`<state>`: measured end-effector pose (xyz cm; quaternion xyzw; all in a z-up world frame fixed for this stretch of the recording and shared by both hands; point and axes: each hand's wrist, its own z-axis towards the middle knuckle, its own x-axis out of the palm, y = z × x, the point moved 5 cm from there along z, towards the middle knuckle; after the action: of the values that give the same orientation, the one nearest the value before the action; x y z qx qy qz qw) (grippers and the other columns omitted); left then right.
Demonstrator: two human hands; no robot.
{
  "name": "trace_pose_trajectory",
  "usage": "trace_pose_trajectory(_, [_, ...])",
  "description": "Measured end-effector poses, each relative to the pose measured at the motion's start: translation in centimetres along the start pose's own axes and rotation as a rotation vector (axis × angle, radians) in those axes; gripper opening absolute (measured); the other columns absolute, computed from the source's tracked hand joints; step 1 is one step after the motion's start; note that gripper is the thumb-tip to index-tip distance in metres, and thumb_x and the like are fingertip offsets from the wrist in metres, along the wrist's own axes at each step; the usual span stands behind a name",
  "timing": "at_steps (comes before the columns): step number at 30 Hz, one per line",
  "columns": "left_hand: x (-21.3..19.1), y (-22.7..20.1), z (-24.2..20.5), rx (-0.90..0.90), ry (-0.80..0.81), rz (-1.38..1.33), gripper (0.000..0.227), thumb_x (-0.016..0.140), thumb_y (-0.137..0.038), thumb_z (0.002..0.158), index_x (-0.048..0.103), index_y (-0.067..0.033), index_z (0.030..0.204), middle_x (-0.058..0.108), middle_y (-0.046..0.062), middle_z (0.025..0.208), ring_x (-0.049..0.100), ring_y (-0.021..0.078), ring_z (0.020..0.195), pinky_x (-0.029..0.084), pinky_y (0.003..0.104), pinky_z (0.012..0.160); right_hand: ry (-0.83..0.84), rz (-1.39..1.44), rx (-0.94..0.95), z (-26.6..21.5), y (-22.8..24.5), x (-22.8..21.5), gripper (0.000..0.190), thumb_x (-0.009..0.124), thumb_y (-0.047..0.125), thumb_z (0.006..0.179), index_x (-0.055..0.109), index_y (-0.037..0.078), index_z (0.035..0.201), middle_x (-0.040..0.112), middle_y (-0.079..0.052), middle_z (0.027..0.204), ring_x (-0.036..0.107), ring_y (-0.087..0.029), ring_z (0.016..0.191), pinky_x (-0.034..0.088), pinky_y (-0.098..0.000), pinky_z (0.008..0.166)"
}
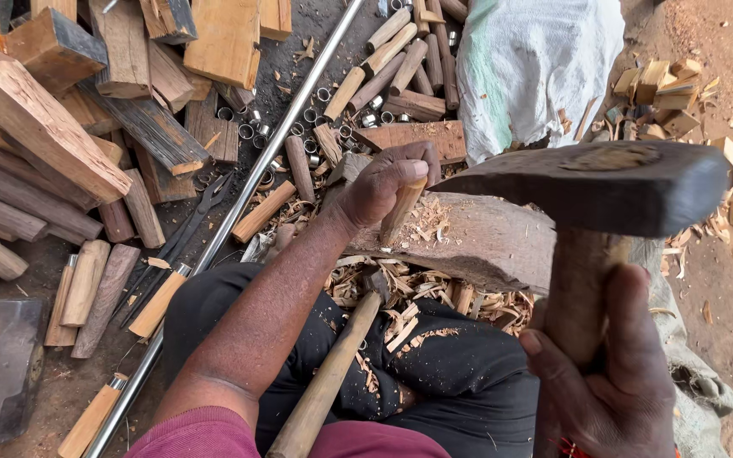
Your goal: The person sits on the ground and uses a hammer and chisel to carve a small wooden dowel, shaping it by hand while surrounded by wood scraps and tools.
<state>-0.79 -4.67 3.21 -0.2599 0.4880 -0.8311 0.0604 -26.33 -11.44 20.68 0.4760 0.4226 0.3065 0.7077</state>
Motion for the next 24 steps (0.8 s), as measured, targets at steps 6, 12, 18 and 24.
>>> trace_pose_trajectory(6, [0.4,1.2,-0.1,-0.207,-0.035,-0.161,0.028,0.051,-0.035,0.097,0.057,-0.0086,0.093,0.038,0.002,0.074,0.035,0.0144,0.066,0.032,0.03,0.062,0.303,-0.348,-0.038,1.7,-2.3,2.8,0.087,0.07,-0.012,0.085,0.03,0.003,0.161,0.052,-0.019,0.155,0.057,-0.017,0.127,0.047,-0.0309,0.101])
trace_pose_trajectory(12, [0.4,0.5,0.0,0.0,-0.012,-0.03,0.028,0.049,-0.038,0.098,0.057,-0.0116,0.093,0.051,0.0,0.085,0.049,0.0123,0.081,0.045,0.03,0.077,0.015,-0.11,0.141,-0.4,-0.8,0.5,0.089,0.068,-0.009,0.09,0.029,0.007,0.168,0.058,-0.014,0.128,0.06,-0.009,0.099,0.052,-0.0246,0.083])
trace_pose_trajectory(18, [0.4,-0.5,-0.1,-0.068,-0.03,-0.118,0.03,0.051,-0.04,0.098,0.058,-0.0113,0.092,0.054,0.001,0.084,0.049,0.0133,0.08,0.044,0.03,0.077,0.076,-0.189,0.069,-0.2,-0.5,1.3,0.09,0.069,-0.015,0.085,0.032,0.008,0.164,0.061,-0.015,0.136,0.06,-0.013,0.108,0.051,-0.0278,0.089])
trace_pose_trajectory(24, [-1.1,-0.4,-1.0,-0.049,-0.129,-0.105,0.038,0.05,-0.042,0.103,0.063,-0.0111,0.085,0.055,0.001,0.08,0.054,0.0113,0.076,0.048,0.029,0.072,-0.092,0.075,0.223,-0.8,-1.2,0.9,0.089,0.065,-0.013,0.084,0.03,0.006,0.163,0.058,-0.013,0.139,0.059,-0.012,0.105,0.051,-0.027,0.087])
